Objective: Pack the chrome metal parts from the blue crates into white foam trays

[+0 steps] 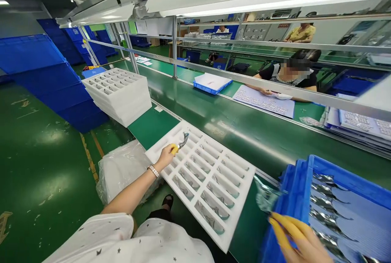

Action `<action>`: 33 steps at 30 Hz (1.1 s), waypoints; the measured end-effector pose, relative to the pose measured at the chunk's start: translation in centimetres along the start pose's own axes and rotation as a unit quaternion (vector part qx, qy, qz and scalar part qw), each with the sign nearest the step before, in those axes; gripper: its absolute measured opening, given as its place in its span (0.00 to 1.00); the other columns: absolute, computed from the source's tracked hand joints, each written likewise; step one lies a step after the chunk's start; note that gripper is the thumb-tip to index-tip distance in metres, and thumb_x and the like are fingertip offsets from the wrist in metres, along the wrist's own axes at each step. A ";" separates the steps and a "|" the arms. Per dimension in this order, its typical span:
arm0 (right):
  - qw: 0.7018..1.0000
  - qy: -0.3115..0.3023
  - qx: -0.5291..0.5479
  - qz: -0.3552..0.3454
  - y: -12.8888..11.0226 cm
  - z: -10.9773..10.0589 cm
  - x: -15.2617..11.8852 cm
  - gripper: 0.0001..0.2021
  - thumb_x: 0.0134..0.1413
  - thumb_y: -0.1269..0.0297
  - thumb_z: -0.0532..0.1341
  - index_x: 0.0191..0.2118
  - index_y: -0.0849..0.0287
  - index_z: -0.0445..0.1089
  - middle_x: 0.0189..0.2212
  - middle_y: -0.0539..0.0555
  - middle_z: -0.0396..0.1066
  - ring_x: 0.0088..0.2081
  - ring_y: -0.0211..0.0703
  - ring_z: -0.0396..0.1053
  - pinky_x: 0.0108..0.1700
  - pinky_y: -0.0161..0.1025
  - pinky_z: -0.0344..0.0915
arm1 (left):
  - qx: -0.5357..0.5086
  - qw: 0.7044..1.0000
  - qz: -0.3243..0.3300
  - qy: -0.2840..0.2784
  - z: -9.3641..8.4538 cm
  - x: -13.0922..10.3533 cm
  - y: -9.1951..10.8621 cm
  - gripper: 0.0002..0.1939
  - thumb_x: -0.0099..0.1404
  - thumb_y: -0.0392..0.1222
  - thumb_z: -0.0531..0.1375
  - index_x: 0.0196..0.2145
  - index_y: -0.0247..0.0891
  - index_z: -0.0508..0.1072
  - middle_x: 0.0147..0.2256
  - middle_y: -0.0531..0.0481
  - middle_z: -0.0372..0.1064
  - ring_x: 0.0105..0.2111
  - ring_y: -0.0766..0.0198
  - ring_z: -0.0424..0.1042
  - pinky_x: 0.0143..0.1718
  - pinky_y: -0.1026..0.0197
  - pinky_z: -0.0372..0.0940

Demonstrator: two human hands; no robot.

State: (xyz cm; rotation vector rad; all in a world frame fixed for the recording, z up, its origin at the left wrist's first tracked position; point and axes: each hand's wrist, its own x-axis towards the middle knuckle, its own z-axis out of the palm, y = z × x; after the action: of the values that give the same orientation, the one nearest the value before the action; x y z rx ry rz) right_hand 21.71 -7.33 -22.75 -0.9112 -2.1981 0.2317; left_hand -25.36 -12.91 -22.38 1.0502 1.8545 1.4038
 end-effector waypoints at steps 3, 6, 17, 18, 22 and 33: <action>0.996 -0.065 0.040 -0.056 -2.8 8.7 8.5 0.14 0.67 0.54 0.56 0.43 0.53 0.76 0.38 0.56 0.74 0.38 0.46 0.74 0.40 0.41 0.72 | 0.018 0.999 -0.025 0.014 -3.8 1.5 -3.8 0.12 0.63 0.49 0.55 0.28 0.38 0.68 0.29 0.52 0.68 0.28 0.66 0.64 0.32 0.64 0.60; 0.983 -0.176 0.021 -0.043 -5.2 17.1 15.7 0.19 0.69 0.56 0.50 0.41 0.56 0.77 0.37 0.59 0.73 0.39 0.48 0.74 0.39 0.41 0.71 | 0.030 0.999 -0.042 0.000 -5.6 2.8 -6.2 0.11 0.65 0.46 0.54 0.30 0.37 0.68 0.30 0.52 0.68 0.30 0.66 0.64 0.33 0.64 0.60; 0.905 -0.417 -0.034 -0.081 -6.1 27.6 24.8 0.17 0.64 0.70 0.48 0.34 0.58 0.75 0.34 0.57 0.68 0.40 0.47 0.67 0.41 0.39 0.65 | 0.065 0.996 -0.030 -0.061 -7.1 5.1 -9.1 0.08 0.64 0.32 0.53 0.29 0.36 0.69 0.30 0.53 0.69 0.31 0.67 0.66 0.35 0.65 0.60; 0.899 -0.430 -0.032 -0.077 -6.0 27.6 25.2 0.17 0.63 0.71 0.48 0.33 0.58 0.74 0.33 0.57 0.67 0.40 0.47 0.67 0.40 0.39 0.64 | 0.059 0.996 -0.030 -0.061 -7.1 5.1 -9.4 0.08 0.64 0.32 0.53 0.29 0.36 0.70 0.30 0.53 0.69 0.31 0.67 0.66 0.35 0.65 0.60; 0.872 -0.484 -0.034 -0.070 -5.9 27.6 26.6 0.15 0.55 0.79 0.49 0.25 0.57 0.67 0.30 0.54 0.64 0.36 0.44 0.65 0.36 0.37 0.60 | 0.019 0.997 -0.040 -0.057 -7.0 5.0 -10.2 0.07 0.65 0.34 0.54 0.31 0.36 0.70 0.31 0.53 0.69 0.30 0.67 0.67 0.34 0.65 0.62; 0.825 -0.533 -0.173 -0.070 -8.1 28.5 27.1 0.16 0.54 0.83 0.52 0.28 0.59 0.72 0.33 0.54 0.69 0.34 0.40 0.69 0.31 0.36 0.52 | 0.034 0.996 -0.033 -0.080 -7.1 4.9 -10.0 0.08 0.66 0.33 0.54 0.30 0.36 0.71 0.31 0.52 0.69 0.31 0.67 0.66 0.34 0.65 0.61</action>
State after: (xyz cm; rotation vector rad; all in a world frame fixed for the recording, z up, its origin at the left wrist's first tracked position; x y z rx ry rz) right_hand -15.37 7.96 -24.48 -0.9020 -3.4302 0.3269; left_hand -36.17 -13.63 -30.01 1.0919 1.8134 1.1909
